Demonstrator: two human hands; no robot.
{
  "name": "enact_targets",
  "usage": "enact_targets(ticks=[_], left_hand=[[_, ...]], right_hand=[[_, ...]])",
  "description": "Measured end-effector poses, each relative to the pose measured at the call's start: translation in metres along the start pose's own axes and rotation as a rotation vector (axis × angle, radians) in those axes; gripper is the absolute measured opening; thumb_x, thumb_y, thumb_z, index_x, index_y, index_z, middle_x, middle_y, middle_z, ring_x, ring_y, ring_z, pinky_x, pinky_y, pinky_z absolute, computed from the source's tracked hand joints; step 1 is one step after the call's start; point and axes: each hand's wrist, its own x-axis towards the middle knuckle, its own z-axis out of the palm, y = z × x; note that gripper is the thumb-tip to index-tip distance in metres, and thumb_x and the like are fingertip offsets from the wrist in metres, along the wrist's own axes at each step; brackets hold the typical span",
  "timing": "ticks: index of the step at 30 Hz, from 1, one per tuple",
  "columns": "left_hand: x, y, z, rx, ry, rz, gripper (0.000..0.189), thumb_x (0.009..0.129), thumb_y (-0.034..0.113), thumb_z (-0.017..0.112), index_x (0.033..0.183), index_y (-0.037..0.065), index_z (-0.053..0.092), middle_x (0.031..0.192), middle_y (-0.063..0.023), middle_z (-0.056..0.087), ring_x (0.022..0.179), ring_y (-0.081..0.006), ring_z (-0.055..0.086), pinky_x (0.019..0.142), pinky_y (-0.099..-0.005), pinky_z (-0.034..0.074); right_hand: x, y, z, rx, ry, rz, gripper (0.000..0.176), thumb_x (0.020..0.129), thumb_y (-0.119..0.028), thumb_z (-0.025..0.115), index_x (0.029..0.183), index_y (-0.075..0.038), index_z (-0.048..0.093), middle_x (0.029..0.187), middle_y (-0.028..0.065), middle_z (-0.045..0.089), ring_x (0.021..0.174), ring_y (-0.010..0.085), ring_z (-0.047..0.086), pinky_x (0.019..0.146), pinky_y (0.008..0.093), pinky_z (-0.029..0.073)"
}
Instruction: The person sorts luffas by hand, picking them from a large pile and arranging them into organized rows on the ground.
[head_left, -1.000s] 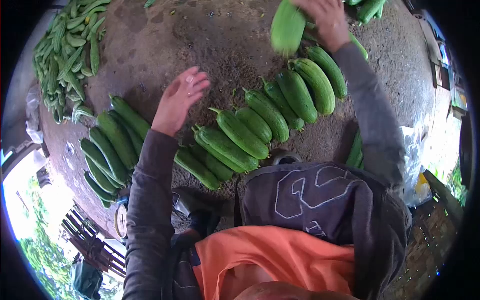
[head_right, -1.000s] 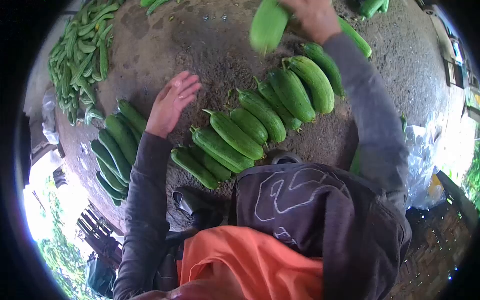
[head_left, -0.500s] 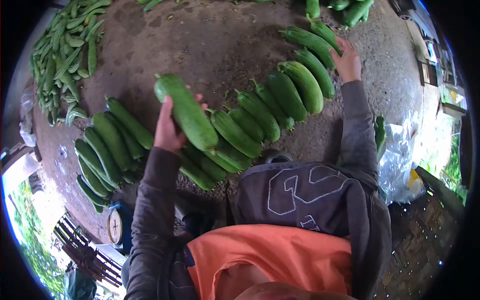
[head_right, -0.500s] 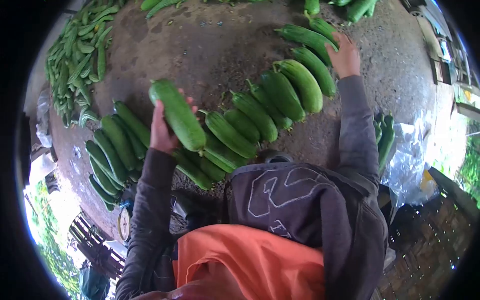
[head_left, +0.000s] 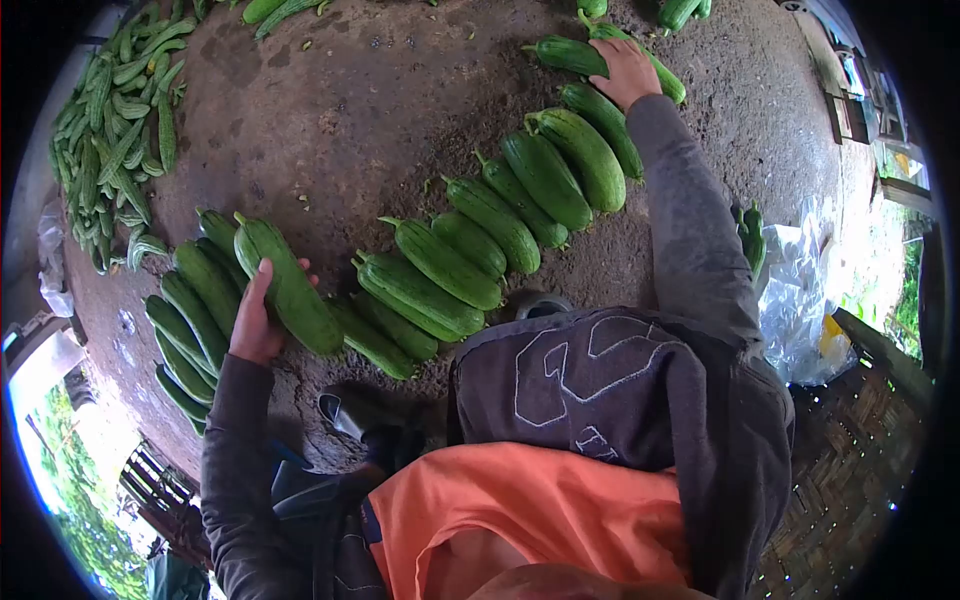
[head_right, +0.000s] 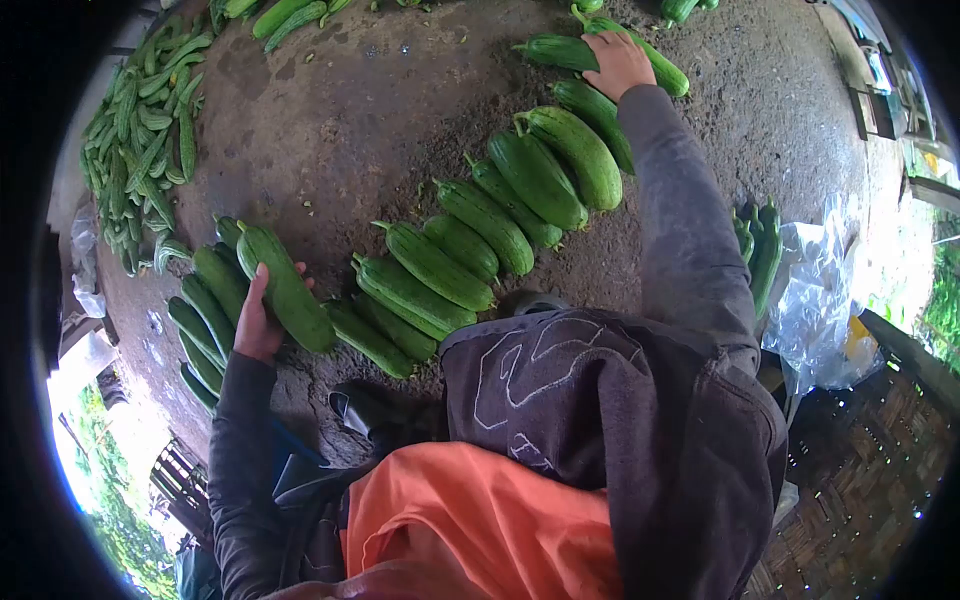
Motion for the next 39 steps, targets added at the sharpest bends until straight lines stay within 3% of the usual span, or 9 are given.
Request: enact_targets(ticks=[6,8,11,15,17,19,24,33,39], left_hand=[[-0.031,-0.02,-0.009,0.027,0.028,-0.073,0.046,0.091,0.034,0.054,0.124,0.003,0.045,0.114,-0.0126,0.057,0.101,-0.0237,0.058,0.088,-0.0399,0.048],[-0.048,-0.031,-0.016,0.066,0.063,-0.101,0.044,0.091,0.031,0.055,0.123,0.003,0.045,0.113,-0.011,0.058,0.1,-0.0215,0.058,0.088,-0.0378,0.048],[-0.06,-0.047,-0.005,0.08,0.137,-0.134,0.043,0.089,0.025,0.058,0.123,0.002,0.045,0.108,-0.008,0.059,0.098,-0.018,0.059,0.087,-0.0338,0.049],[-0.066,-0.068,0.012,0.096,0.076,-0.142,0.045,0.089,0.026,0.06,0.124,0.003,0.044,0.113,-0.0077,0.057,0.101,-0.0179,0.058,0.087,-0.0337,0.049],[-0.061,-0.084,0.014,0.069,0.132,-0.082,0.046,0.087,0.023,0.064,0.124,0.004,0.043,0.11,-0.0077,0.057,0.098,-0.0178,0.059,0.083,-0.0337,0.051],[-0.057,-0.094,0.018,0.038,0.169,-0.033,0.048,0.084,0.021,0.067,0.121,0.003,0.043,0.106,-0.0088,0.057,0.094,-0.0186,0.06,0.079,-0.034,0.052],[-0.05,-0.109,0.024,0.069,0.227,-0.008,0.061,0.081,0.023,0.07,0.122,-0.003,0.033,0.114,-0.0132,0.051,0.106,-0.0206,0.053,0.091,-0.035,0.046],[-0.049,-0.119,0.028,0.204,0.303,0.032,0.062,0.08,0.027,0.071,0.12,-0.003,0.033,0.114,-0.0142,0.051,0.104,-0.022,0.054,0.087,-0.035,0.047],[-0.041,-0.125,0.037,0.45,0.276,-0.072,0.085,0.079,0.023,0.071,0.136,-0.006,0.016,0.123,-0.0197,0.045,0.095,-0.0222,0.057,0.074,-0.0327,0.051]], right_hand=[[-0.015,-0.003,-0.051,0.081,0.177,0.094,0.065,0.075,-0.038,0.071,0.127,-0.007,0.049,0.125,0.0179,0.052,0.115,0.031,0.051,0.098,0.0387,0.041],[-0.026,-0.023,-0.076,0.391,0.14,0.202,0.063,0.077,-0.034,0.07,0.124,0.002,0.048,0.118,0.0173,0.057,0.108,0.0277,0.055,0.097,0.037,0.041],[-0.05,-0.105,-0.108,1.432,-0.258,0.335,0.06,0.078,-0.03,0.07,0.122,0.005,0.048,0.115,0.0176,0.057,0.106,0.0254,0.055,0.096,0.0345,0.042],[-0.09,-0.21,-0.101,1.766,-0.701,0.421,0.054,0.078,-0.025,0.07,0.12,0.003,0.051,0.114,0.0149,0.058,0.106,0.0244,0.055,0.093,0.0347,0.044],[-0.095,-0.249,-0.099,1.722,-0.825,0.239,0.056,0.077,-0.029,0.072,0.118,0.004,0.052,0.109,0.015,0.061,0.101,0.0239,0.059,0.089,0.0341,0.046],[-0.103,-0.281,-0.083,1.471,-0.712,0.069,0.059,0.073,-0.034,0.074,0.113,0.005,0.055,0.102,0.0168,0.064,0.093,0.0243,0.063,0.083,0.0339,0.048],[-0.11,-0.329,-0.091,1.121,-0.555,-0.22,0.059,0.065,-0.034,0.077,0.107,0.002,0.057,0.094,0.0188,0.064,0.087,0.0299,0.063,0.078,0.036,0.049],[-0.092,-0.317,-0.096,1.055,-0.57,-0.125,0.061,0.065,-0.04,0.077,0.105,0.001,0.059,0.093,0.019,0.065,0.086,0.0293,0.065,0.077,0.0361,0.05],[-0.071,-0.286,-0.094,1.225,-0.418,-0.016,0.059,0.066,-0.043,0.077,0.103,0.0,0.061,0.091,0.0169,0.066,0.085,0.0273,0.066,0.077,0.0353,0.05]])
